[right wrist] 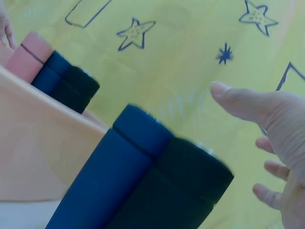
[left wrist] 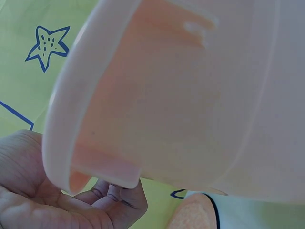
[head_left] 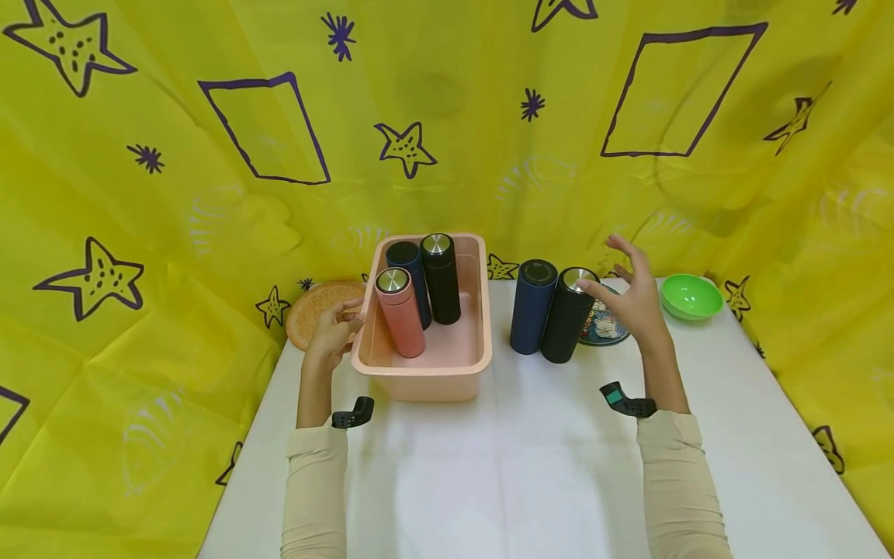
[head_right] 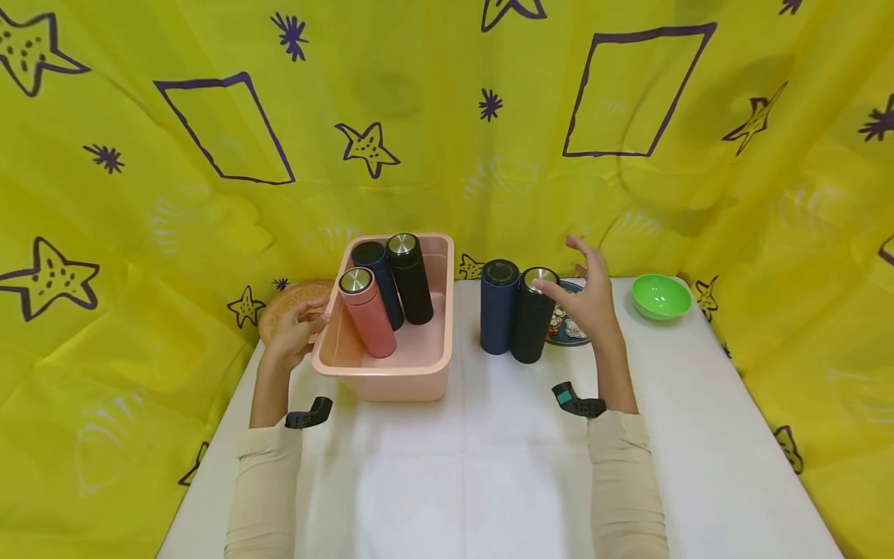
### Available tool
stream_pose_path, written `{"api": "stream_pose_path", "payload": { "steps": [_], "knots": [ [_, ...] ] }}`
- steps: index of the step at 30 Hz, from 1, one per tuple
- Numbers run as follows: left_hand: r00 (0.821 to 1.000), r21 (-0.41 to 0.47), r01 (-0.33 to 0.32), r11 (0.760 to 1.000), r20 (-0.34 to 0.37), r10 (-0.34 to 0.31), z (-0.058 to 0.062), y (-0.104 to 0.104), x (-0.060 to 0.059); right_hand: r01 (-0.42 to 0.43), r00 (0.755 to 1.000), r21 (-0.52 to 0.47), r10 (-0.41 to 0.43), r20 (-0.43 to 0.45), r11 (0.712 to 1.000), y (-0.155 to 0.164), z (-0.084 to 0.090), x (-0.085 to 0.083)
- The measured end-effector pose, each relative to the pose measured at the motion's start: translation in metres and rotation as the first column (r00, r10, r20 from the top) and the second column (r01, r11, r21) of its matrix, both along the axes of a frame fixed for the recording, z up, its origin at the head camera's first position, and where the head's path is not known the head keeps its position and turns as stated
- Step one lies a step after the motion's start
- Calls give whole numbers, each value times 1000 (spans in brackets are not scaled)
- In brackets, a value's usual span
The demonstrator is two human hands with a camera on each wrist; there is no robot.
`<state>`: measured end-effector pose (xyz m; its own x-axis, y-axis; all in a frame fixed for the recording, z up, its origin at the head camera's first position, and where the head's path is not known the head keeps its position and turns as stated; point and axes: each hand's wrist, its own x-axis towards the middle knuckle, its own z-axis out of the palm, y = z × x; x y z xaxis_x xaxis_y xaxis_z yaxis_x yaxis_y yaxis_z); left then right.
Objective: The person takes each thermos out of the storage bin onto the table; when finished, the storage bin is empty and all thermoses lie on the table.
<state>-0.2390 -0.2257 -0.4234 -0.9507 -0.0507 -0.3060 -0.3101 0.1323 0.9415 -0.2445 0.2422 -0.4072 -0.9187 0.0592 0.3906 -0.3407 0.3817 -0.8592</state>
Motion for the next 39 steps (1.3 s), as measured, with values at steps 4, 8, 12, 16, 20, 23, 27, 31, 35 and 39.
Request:
{"api": "stream_pose_path", "payload": {
  "steps": [4, 8, 12, 16, 20, 23, 27, 31, 35, 39],
  "knots": [
    [1000, 0, 2, 1000, -13, -2, -3, 0, -1, -11, 997, -50, 8, -78, 999, -6, 14, 0],
    [1000, -2, -3, 1000, -18, 3, -3, 1, -1, -53, 990, -51, 46, -135, 997, -15, 31, -1],
    [1000, -1, -10, 1000, -20, 10, -4, 1, -1, -105, 980, -43, 96, -173, 993, -29, 46, -3],
    [1000, -2, -10, 1000, -29, 10, -4, 1, -1, -173, 968, -35, 163, -189, 984, -48, 63, -3],
    [999, 5, -7, 1000, -32, 7, -6, 0, -1, -237, 955, -29, 228, -190, 971, -68, 77, 1],
    [999, 12, 0, 1000, -36, 0, -7, 0, -1, -265, 949, -34, 255, -187, 964, -77, 75, -5],
    [999, 14, 5, 1000, -36, -5, -6, 1, 0, -294, 941, -34, 283, -185, 955, -84, 63, -22],
    [1000, 0, 0, 1000, -29, 0, -3, 2, 0, -345, 922, -28, 333, -197, 938, -97, 62, -31],
    [1000, -10, 3, 1000, -31, -4, -2, 2, -1, -390, 906, -14, 381, -184, 921, -113, 73, -29],
    [1000, 2, 2, 1000, -27, -2, -4, 1, 0, -425, 897, -12, 419, -143, 905, -127, 73, -32]
  ]
}}
